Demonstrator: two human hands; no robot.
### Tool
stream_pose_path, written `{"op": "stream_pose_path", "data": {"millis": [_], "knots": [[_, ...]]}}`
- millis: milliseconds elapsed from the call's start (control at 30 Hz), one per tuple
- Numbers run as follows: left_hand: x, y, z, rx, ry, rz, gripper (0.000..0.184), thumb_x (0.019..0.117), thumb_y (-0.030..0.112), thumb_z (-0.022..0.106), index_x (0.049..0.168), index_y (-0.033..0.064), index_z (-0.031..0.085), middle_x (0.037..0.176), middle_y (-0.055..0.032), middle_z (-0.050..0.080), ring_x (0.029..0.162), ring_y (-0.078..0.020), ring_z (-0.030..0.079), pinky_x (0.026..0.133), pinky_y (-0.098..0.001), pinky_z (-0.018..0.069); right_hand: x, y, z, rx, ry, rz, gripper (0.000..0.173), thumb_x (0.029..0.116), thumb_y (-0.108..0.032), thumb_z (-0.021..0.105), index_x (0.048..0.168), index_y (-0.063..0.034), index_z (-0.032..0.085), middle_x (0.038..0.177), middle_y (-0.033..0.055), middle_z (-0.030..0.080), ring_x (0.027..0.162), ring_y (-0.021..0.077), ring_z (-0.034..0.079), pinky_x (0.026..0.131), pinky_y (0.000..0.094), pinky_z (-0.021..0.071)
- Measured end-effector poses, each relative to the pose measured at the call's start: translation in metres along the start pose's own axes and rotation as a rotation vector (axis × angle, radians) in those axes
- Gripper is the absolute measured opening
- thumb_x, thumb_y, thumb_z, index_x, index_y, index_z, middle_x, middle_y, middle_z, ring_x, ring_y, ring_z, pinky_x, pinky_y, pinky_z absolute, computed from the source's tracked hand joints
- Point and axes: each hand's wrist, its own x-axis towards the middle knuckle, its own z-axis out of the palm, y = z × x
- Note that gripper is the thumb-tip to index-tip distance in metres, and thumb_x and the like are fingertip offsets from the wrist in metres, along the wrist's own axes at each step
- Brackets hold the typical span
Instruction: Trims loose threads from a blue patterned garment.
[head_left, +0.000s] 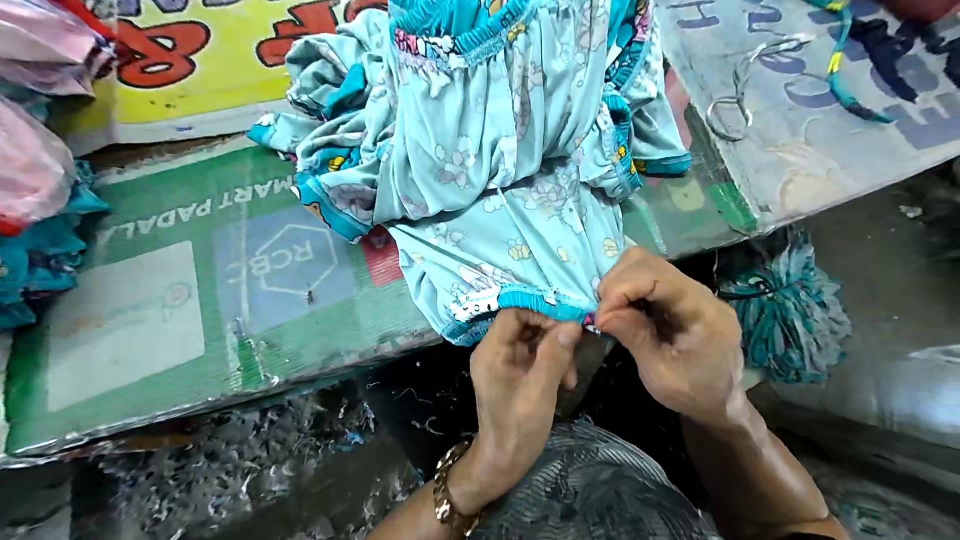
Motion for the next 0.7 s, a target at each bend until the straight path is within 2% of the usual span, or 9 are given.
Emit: {"op": "stream_pose_path", "data": {"millis": [33, 67, 100, 167, 267, 400, 467, 567, 700], "knots": [[-0.002, 0.0, -0.007, 0.209, -0.039, 0.125, 0.012, 0.1013, 0.024, 0.065, 0.102, 0.013, 0.06, 0.085, 0.0068, 0.066, 0.068, 0.004, 0.062, 0.06, -0.0124, 0.0544, -0.003, 0.0, 0.001, -0.088, 0.004, -0.048, 0.013, 0.1032, -0.019, 0.062, 0.096, -0.0081, 0.06, 0.089, -0.0015, 0.06, 0.082, -0.0021, 0.06, 0.071, 0.0103, 0.0508], [-0.003, 0.0, -0.014, 0.383, -0.065, 0.257, 0.013, 0.1018, 0.023, 0.065, 0.109, 0.0122, 0.06, 0.093, 0.0048, 0.063, 0.074, 0.0041, 0.06, 0.065, -0.0104, 0.0526, -0.007, 0.001, 0.003, -0.157, 0.012, -0.091, 0.013, 0.1027, -0.018, 0.063, 0.096, -0.0069, 0.062, 0.09, 0.0005, 0.063, 0.084, -0.0004, 0.062, 0.074, 0.0113, 0.0515], [-0.003, 0.0, -0.02, 0.535, -0.089, 0.361, 0.017, 0.1017, 0.02, 0.065, 0.116, 0.0119, 0.06, 0.102, 0.0011, 0.059, 0.08, 0.0017, 0.058, 0.07, -0.0103, 0.0505, -0.011, 0.003, 0.006, -0.203, 0.015, -0.123, 0.013, 0.1025, -0.017, 0.064, 0.096, -0.0062, 0.064, 0.09, 0.0024, 0.064, 0.085, 0.0014, 0.063, 0.075, 0.0124, 0.0516], [0.0, 0.0, -0.027, 0.752, -0.131, 0.457, 0.019, 0.1006, 0.017, 0.065, 0.119, 0.0119, 0.062, 0.107, -0.0044, 0.058, 0.086, -0.003, 0.058, 0.075, -0.0122, 0.0489, -0.019, 0.008, 0.013, -0.252, 0.004, -0.152, 0.01, 0.102, -0.015, 0.064, 0.098, -0.0063, 0.065, 0.092, 0.0048, 0.066, 0.085, 0.0038, 0.064, 0.075, 0.0135, 0.0518], [0.002, -0.009, -0.038, 0.789, -0.216, 0.451, 0.015, 0.1005, 0.017, 0.065, 0.114, 0.0097, 0.067, 0.105, -0.0063, 0.066, 0.092, -0.0064, 0.064, 0.081, -0.0164, 0.0522, -0.029, 0.014, 0.024, -0.347, -0.004, -0.175, 0.006, 0.1013, -0.014, 0.064, 0.1, -0.0076, 0.065, 0.092, 0.0075, 0.067, 0.083, 0.0092, 0.065, 0.072, 0.018, 0.0525], [-0.003, -0.024, -0.043, 0.722, -0.19, 0.443, 0.009, 0.101, 0.014, 0.063, 0.103, 0.0089, 0.07, 0.097, -0.0055, 0.067, 0.092, -0.0081, 0.065, 0.081, -0.0181, 0.0526, -0.038, 0.019, 0.028, -0.393, -0.035, -0.195, 0.005, 0.1018, -0.013, 0.062, 0.103, -0.0078, 0.064, 0.092, 0.0081, 0.068, 0.082, 0.0122, 0.066, 0.07, 0.0212, 0.0526], [-0.005, -0.027, -0.043, 0.728, -0.166, 0.472, 0.009, 0.1003, 0.012, 0.064, 0.104, 0.0092, 0.071, 0.096, -0.0054, 0.069, 0.091, -0.01, 0.066, 0.082, -0.0211, 0.0536, -0.042, 0.017, 0.024, -0.379, -0.037, -0.119, 0.015, 0.1027, -0.023, 0.064, 0.106, -0.0084, 0.062, 0.091, 0.006, 0.068, 0.08, 0.0094, 0.066, 0.069, 0.0198, 0.0528], [-0.009, -0.025, -0.047, 0.813, -0.155, 0.569, 0.012, 0.0995, 0.011, 0.064, 0.11, 0.0118, 0.07, 0.098, -0.0048, 0.07, 0.091, -0.0136, 0.066, 0.082, -0.0269, 0.0535, -0.044, 0.012, 0.01, -0.458, -0.054, -0.024, 0.035, 0.0977, -0.04, 0.064, 0.113, -0.0089, 0.06, 0.09, 0.0045, 0.068, 0.077, 0.0069, 0.063, 0.066, 0.0203, 0.0504], [-0.015, -0.011, -0.049, 0.938, -0.224, 0.701, 0.015, 0.0992, 0.013, 0.062, 0.114, 0.013, 0.064, 0.103, -0.005, 0.067, 0.091, -0.0185, 0.063, 0.081, -0.0325, 0.0497, -0.043, 0.004, -0.004, -0.589, -0.094, -0.04, 0.025, 0.1, -0.034, 0.061, 0.112, -0.0123, 0.065, 0.096, 0.0056, 0.073, 0.086, 0.0119, 0.068, 0.07, 0.025, 0.052]]}}
